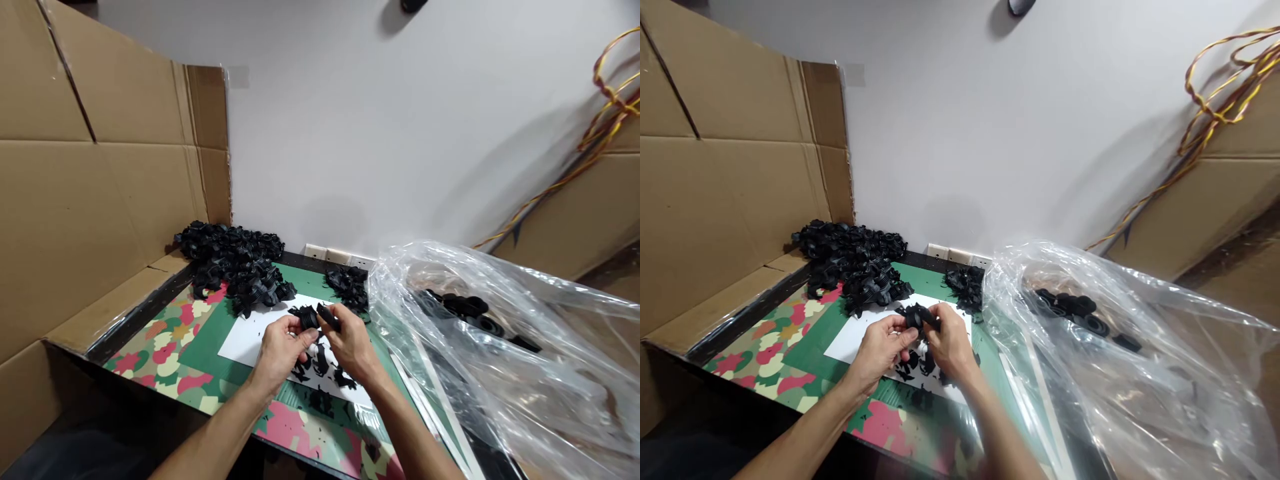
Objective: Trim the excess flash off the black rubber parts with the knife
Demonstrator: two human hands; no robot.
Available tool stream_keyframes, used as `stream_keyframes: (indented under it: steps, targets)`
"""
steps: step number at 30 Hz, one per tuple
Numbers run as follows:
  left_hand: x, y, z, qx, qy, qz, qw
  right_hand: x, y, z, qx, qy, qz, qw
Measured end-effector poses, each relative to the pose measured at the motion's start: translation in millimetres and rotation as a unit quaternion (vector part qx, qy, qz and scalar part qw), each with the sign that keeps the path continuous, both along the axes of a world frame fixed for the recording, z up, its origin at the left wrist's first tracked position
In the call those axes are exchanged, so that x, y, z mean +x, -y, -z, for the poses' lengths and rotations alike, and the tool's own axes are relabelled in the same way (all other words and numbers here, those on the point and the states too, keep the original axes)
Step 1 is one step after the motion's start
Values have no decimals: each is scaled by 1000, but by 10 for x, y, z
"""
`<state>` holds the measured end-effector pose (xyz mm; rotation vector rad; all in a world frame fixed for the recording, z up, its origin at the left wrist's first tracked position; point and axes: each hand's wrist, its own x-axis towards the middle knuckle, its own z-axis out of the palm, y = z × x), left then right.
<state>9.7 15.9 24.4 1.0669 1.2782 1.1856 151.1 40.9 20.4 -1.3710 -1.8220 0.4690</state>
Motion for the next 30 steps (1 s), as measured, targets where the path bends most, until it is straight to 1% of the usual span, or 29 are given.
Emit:
stream_keyframes:
  steps: [3,6,8,10,12,15,17,19,21,25,28,30]
  targets:
    - [75,-13,18,15,-12,-33,999,-34,110,65,1,-93,-20,995]
    - [109,-17,97,24,-41,-55,997,-46,140,124,-22,-131,-19,991]
    - [107,-12,143,29,-55,-45,997,-32,132,135,-44,-134,-24,990]
    - [83,-8,165,44,-65,-22,997,-9,127,123,-67,-127,-38,989]
    - [41,-13,168,58,-75,10,995,4,138,100,-74,-114,-54,989]
    - [-33,-53,169,53,-93,68,992,-25,174,80,-41,-47,-51,997]
    - [-66,-96,175,56,-92,92,990,-73,179,80,-17,26,-24,999]
    - [-74,-134,177,68,-82,82,991,-124,156,74,-10,78,4,997]
    - [-64,-157,170,76,-77,46,993,-168,118,51,-9,98,16,995]
    - [-39,-200,147,95,-101,-16,990,-272,46,-2,-17,70,32,997]
    - [-42,-210,161,105,-116,-34,987,-347,-29,-10,-30,48,53,997]
    - [-53,-158,192,106,-119,-40,986,-320,-122,-19,-35,40,63,997]
